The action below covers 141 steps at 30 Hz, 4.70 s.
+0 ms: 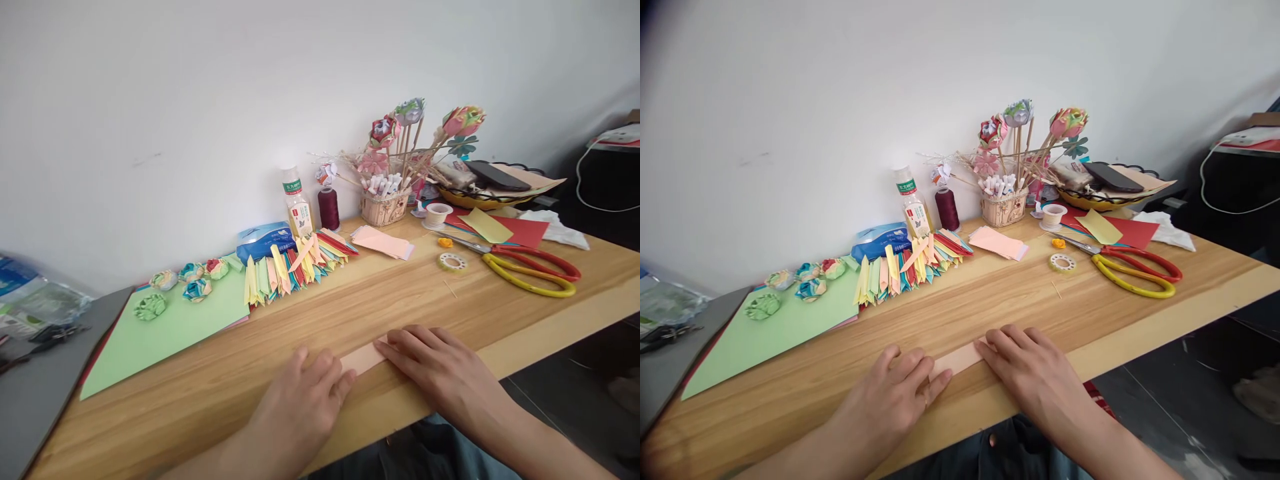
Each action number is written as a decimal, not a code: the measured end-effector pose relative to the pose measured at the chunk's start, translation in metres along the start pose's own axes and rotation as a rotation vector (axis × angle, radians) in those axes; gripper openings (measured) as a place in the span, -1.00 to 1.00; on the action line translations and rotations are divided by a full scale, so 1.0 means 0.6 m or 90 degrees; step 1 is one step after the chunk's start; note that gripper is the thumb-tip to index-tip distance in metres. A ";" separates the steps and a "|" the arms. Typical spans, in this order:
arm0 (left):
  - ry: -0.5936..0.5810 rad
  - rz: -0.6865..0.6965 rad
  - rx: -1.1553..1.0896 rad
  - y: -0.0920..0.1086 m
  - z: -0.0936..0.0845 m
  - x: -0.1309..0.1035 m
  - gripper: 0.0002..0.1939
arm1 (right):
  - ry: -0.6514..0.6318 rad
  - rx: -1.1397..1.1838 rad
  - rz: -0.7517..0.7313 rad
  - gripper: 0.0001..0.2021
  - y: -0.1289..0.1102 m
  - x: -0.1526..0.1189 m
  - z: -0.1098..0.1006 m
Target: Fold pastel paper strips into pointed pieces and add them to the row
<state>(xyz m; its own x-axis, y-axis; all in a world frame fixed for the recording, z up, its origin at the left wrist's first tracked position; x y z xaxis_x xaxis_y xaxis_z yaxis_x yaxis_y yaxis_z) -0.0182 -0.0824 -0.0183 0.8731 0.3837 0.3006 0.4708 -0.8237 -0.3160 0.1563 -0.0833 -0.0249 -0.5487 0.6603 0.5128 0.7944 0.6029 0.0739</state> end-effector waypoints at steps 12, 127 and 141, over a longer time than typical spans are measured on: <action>-0.088 -0.010 -0.014 -0.012 0.000 -0.002 -0.68 | 0.016 -0.028 -0.013 -0.50 -0.064 0.005 -0.015; 0.134 -0.220 -0.473 -0.081 0.033 0.014 -0.69 | -0.073 0.372 -0.031 -0.83 0.012 0.082 0.035; 0.210 -0.135 -0.318 -0.078 0.028 0.001 -0.73 | -0.021 0.210 -0.049 -0.74 -0.009 0.092 0.037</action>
<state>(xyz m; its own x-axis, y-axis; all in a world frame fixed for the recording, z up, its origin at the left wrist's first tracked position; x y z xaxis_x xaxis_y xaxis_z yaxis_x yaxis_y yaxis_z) -0.0379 -0.0365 -0.0187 0.6447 0.4764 0.5978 0.4442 -0.8699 0.2143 0.1164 -0.0404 -0.0160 -0.6167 0.6175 0.4883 0.6254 0.7610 -0.1724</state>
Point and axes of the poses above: each hand's wrist, its own x-axis towards the middle knuckle, its own z-axis out of the palm, y = z × x, the point moved 5 cm from there along x, towards the middle knuckle, and after that the axes turned 8 degrees about y, right-handed, at the moved point
